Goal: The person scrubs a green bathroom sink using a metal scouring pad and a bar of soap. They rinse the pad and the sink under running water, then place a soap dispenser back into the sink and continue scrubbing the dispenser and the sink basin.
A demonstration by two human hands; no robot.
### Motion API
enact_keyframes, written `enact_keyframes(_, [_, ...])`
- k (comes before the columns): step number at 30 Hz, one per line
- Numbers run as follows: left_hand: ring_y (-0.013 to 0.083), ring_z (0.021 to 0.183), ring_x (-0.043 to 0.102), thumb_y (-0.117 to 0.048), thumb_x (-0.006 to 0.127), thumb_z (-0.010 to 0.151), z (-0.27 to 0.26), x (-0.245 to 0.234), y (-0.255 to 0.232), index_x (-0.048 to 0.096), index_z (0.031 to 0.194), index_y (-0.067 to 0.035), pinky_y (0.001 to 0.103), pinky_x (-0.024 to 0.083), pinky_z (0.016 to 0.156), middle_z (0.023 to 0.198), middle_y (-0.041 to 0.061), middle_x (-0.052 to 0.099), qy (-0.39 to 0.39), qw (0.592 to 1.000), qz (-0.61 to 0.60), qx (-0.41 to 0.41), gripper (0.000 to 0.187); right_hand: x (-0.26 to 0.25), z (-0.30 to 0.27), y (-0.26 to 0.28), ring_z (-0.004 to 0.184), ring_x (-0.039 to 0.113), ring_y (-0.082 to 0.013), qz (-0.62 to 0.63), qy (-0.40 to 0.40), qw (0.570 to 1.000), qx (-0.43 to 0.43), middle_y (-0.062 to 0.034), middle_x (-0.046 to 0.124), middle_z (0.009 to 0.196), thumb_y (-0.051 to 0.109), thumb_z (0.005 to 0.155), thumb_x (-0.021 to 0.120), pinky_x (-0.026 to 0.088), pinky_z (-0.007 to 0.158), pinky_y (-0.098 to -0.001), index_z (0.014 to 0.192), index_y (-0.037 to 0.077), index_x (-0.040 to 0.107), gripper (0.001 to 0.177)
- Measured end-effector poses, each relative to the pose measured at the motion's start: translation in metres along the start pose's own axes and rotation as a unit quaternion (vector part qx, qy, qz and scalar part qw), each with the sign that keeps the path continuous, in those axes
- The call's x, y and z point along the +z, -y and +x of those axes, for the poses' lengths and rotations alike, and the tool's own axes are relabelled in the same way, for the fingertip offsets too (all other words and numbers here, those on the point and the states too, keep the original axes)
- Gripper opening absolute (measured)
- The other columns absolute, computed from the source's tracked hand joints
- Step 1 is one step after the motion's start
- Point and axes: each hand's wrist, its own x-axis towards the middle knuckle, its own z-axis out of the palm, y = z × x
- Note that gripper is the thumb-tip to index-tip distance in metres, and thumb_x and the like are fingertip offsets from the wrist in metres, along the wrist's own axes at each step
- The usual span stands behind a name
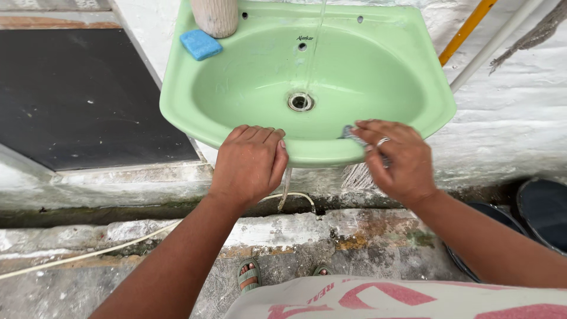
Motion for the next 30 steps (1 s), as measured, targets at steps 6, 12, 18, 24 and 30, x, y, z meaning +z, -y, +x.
enact_keyframes(6, [0.0282, 0.087, 0.071, -0.018, 0.053, 0.097, 0.002, 0.000, 0.021, 0.073, 0.105, 0.001, 0.042, 0.052, 0.088, 0.097, 0.015, 0.076, 0.003, 0.997, -0.039, 0.060, 0.029, 0.002, -0.006, 0.018, 0.124, 0.066, -0.0268, 0.010, -0.088, 0.995, 0.042, -0.0082, 0.073, 0.127, 0.006, 0.100, 0.056, 0.047, 0.117, -0.0457, 0.120, 0.010, 0.074, 0.027])
enact_keyframes(12, [0.0259, 0.091, 0.072, -0.021, 0.055, 0.095, 0.000, -0.004, 0.054, 0.072, 0.112, 0.002, 0.040, 0.052, 0.086, 0.101, 0.016, 0.076, -0.009, 0.986, -0.055, 0.154, 0.034, 0.032, 0.029, 0.105, 0.119, 0.068, -0.0274, 0.016, -0.063, 0.998, 0.010, -0.0115, 0.073, 0.125, 0.005, 0.093, 0.058, 0.049, 0.110, -0.0462, 0.118, 0.006, 0.073, 0.029])
enact_keyframes(18, [0.0265, 0.084, 0.071, -0.021, 0.059, 0.092, -0.004, -0.023, 0.101, 0.075, 0.103, -0.001, 0.041, 0.053, 0.088, 0.088, 0.013, 0.075, -0.005, 0.989, -0.048, 0.139, 0.028, 0.056, 0.071, 0.160, 0.111, 0.071, -0.0291, 0.013, -0.037, 0.999, -0.025, -0.0115, 0.074, 0.122, 0.010, 0.088, 0.065, 0.055, 0.099, -0.0434, 0.116, 0.006, 0.075, 0.030])
enact_keyframes(24, [0.0268, 0.079, 0.070, -0.020, 0.059, 0.093, -0.005, -0.032, 0.114, 0.075, 0.097, -0.002, 0.040, 0.053, 0.084, 0.083, 0.011, 0.075, 0.035, 0.986, -0.086, 0.135, 0.025, 0.050, 0.071, 0.100, 0.064, 0.074, -0.0189, -0.020, 0.016, 0.991, 0.132, -0.0105, 0.080, 0.089, 0.013, 0.087, 0.063, 0.062, 0.060, -0.0331, 0.091, 0.006, 0.080, 0.019])
enact_keyframes(30, [0.0278, 0.103, 0.071, -0.021, 0.054, 0.094, -0.010, -0.034, 0.137, 0.075, 0.101, -0.003, 0.047, 0.048, 0.105, 0.101, 0.014, 0.076, -0.056, 0.985, -0.026, 0.160, 0.028, 0.030, 0.058, 0.092, 0.070, 0.074, -0.0208, -0.045, 0.000, 0.995, 0.086, -0.0120, 0.079, 0.094, 0.012, 0.085, 0.061, 0.062, 0.068, -0.0348, 0.096, 0.006, 0.080, 0.022])
